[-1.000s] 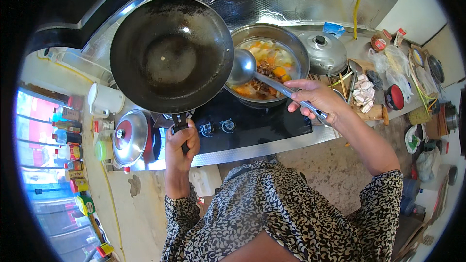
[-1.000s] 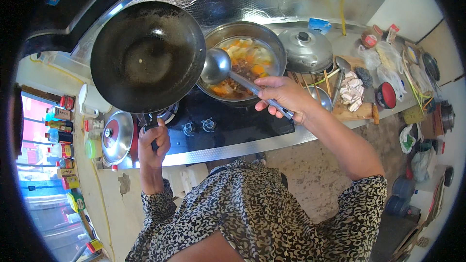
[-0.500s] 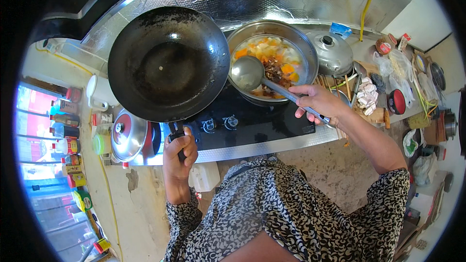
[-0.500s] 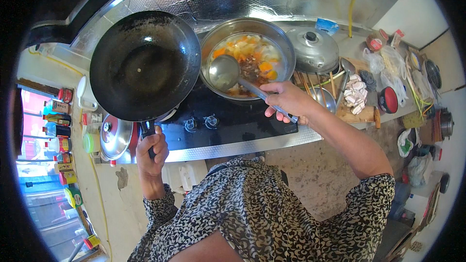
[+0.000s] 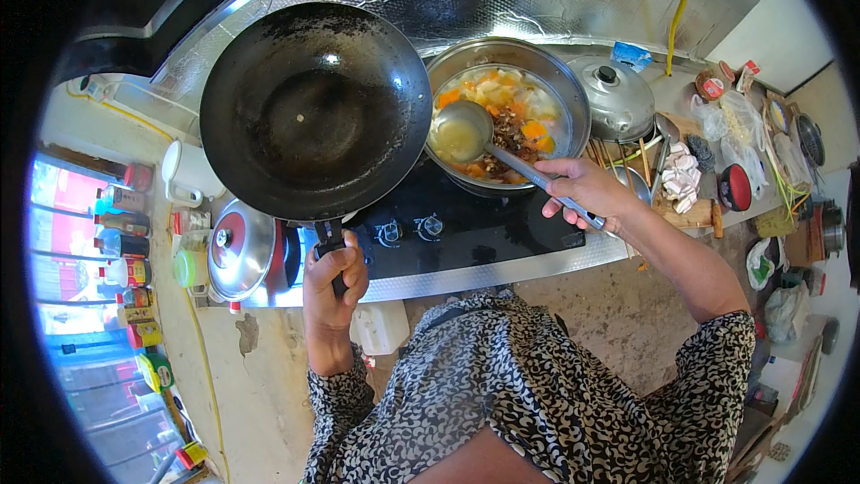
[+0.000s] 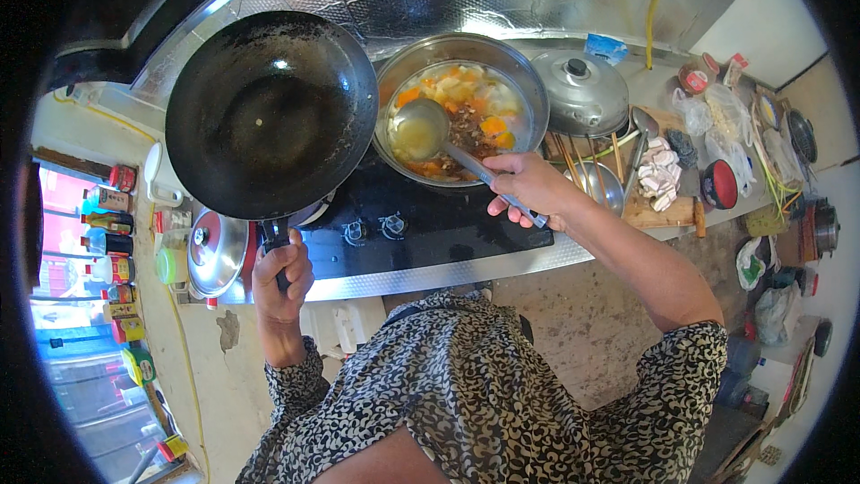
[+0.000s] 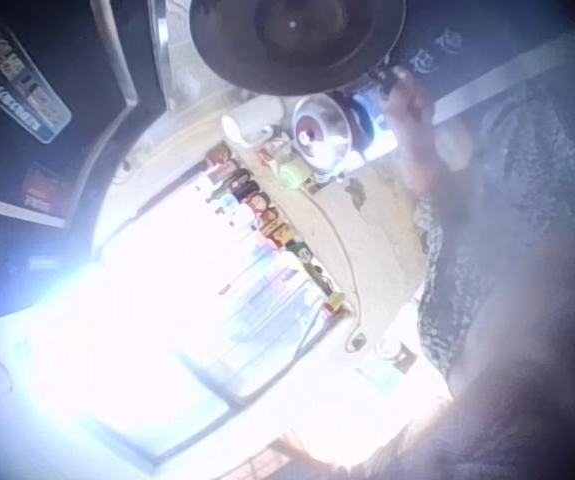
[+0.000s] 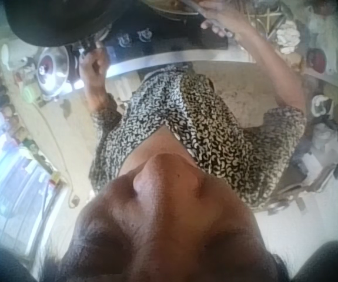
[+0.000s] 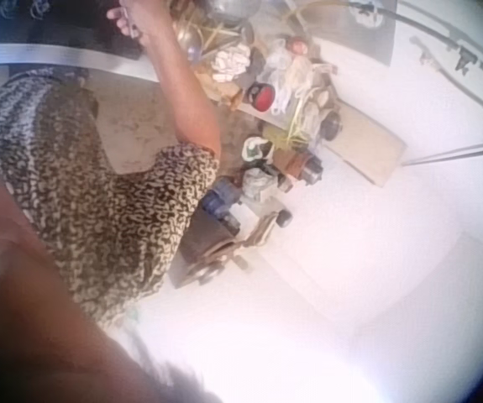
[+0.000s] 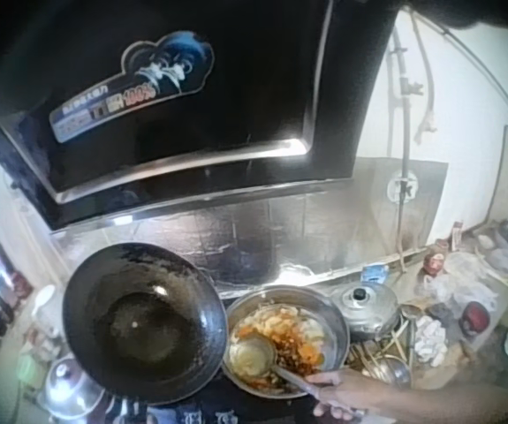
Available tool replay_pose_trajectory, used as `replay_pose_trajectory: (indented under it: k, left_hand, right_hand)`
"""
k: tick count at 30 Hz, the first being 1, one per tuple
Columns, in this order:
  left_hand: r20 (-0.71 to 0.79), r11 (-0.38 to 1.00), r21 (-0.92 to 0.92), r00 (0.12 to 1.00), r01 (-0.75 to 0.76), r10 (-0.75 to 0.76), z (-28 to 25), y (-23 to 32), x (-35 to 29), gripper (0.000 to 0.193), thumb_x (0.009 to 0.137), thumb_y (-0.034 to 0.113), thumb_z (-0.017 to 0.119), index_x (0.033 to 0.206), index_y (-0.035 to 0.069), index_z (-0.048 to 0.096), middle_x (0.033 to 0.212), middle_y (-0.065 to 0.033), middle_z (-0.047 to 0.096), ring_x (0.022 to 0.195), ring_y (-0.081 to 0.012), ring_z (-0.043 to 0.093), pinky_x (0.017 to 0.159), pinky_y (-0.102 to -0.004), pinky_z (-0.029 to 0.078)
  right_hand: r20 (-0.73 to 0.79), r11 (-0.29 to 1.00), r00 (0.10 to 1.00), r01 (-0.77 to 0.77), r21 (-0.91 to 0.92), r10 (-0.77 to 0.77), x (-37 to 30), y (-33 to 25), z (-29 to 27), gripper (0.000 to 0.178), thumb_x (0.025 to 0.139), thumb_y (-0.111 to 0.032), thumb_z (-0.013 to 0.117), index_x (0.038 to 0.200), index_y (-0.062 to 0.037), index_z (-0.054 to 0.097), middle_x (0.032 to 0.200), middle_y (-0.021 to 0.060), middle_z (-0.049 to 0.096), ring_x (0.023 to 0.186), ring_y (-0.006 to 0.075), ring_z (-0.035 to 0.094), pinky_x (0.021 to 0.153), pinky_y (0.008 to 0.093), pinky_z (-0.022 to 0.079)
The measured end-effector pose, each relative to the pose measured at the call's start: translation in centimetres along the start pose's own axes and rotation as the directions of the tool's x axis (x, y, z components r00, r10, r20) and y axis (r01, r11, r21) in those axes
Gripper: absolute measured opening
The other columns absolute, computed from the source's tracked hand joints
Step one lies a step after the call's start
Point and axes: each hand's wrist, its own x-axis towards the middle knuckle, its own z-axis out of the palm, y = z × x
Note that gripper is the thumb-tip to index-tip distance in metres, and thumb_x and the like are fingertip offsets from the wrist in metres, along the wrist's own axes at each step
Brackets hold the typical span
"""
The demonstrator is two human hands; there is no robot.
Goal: The person retrieves a packet of seasoning, adds it to a pot of boiling soup, stirs the contents, and transfers the soup into a wok. The person then rinses the wok and places it on the stove.
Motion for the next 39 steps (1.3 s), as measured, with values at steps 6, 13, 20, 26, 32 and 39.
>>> replay_pose_trajectory:
  k: [6, 13, 20, 26, 32, 39]
  left_hand:
    - [0.003, 0.997, 0.069, 1.000, -0.027, 0.027, 0.7, 0.2, 0.6, 0.011, 0.082, 0.010, 0.058, 0.090, 0.002, 0.059, 0.057, -0.0013, 0.048, 0.037, -0.0084, 0.036, 0.036, -0.0203, 0.030]
    - [0.003, 0.996, 0.085, 1.000, -0.015, 0.015, 1.1, 0.4, 1.2, 0.012, 0.082, 0.011, 0.059, 0.089, 0.002, 0.059, 0.057, -0.0022, 0.048, 0.038, -0.0086, 0.037, 0.036, -0.0210, 0.030]
    - [0.022, 0.996, 0.090, 1.000, 0.003, -0.005, 1.9, -0.1, 2.1, 0.011, 0.082, 0.011, 0.060, 0.088, 0.002, 0.057, 0.058, -0.0022, 0.049, 0.038, -0.0087, 0.039, 0.037, -0.0215, 0.031]
    - [0.137, 0.997, -0.009, 0.987, 0.083, -0.081, 3.4, -0.5, 2.2, 0.009, 0.085, 0.007, 0.058, 0.093, 0.002, 0.059, 0.059, -0.0018, 0.049, 0.039, -0.0087, 0.041, 0.036, -0.0202, 0.033]
    - [0.237, 0.975, -0.111, 0.958, 0.193, -0.163, 5.2, -1.0, 1.9, 0.008, 0.086, 0.006, 0.058, 0.093, 0.001, 0.059, 0.059, -0.0022, 0.050, 0.040, -0.0092, 0.042, 0.038, -0.0202, 0.033]
    - [0.270, 0.950, -0.122, 0.931, 0.287, -0.246, 6.0, -1.2, 1.2, 0.008, 0.086, 0.007, 0.059, 0.092, 0.002, 0.059, 0.060, -0.0026, 0.050, 0.040, -0.0099, 0.039, 0.038, -0.0224, 0.030]
  right_hand:
    - [0.039, 0.985, 0.999, -0.001, 0.171, -0.006, 0.9, 1.2, -0.6, 0.054, 0.095, -0.010, 0.051, 0.147, -0.0019, 0.036, 0.079, 0.0129, 0.065, 0.043, 0.0070, 0.048, 0.033, 0.0207, 0.039]
    - [0.062, 0.927, 0.995, 0.050, 0.373, -0.079, -2.1, 1.8, -3.1, 0.053, 0.094, -0.010, 0.055, 0.143, 0.0006, 0.041, 0.081, 0.0127, 0.063, 0.047, 0.0069, 0.051, 0.035, 0.0188, 0.039]
    - [-0.074, 0.915, 0.980, 0.199, 0.352, -0.185, -7.3, -1.4, -5.2, 0.054, 0.092, -0.010, 0.059, 0.141, 0.0027, 0.041, 0.078, 0.0139, 0.064, 0.040, 0.0082, 0.050, 0.031, 0.0194, 0.038]
    - [-0.103, 0.917, 0.961, 0.274, 0.290, -0.255, -10.1, -6.5, -4.7, 0.053, 0.092, -0.009, 0.058, 0.141, 0.0032, 0.041, 0.077, 0.0139, 0.063, 0.039, 0.0093, 0.049, 0.030, 0.0201, 0.037]
    - [0.014, 0.922, 0.960, 0.263, 0.283, -0.279, -7.3, -8.9, -2.0, 0.048, 0.095, -0.007, 0.054, 0.139, 0.0057, 0.041, 0.079, 0.0155, 0.064, 0.043, 0.0085, 0.052, 0.032, 0.0200, 0.041]
    - [0.013, 0.954, 0.958, 0.284, 0.098, -0.287, -3.8, -9.6, 1.8, 0.057, 0.093, -0.009, 0.054, 0.145, 0.0048, 0.034, 0.079, 0.0131, 0.064, 0.047, 0.0094, 0.054, 0.035, 0.0220, 0.043]
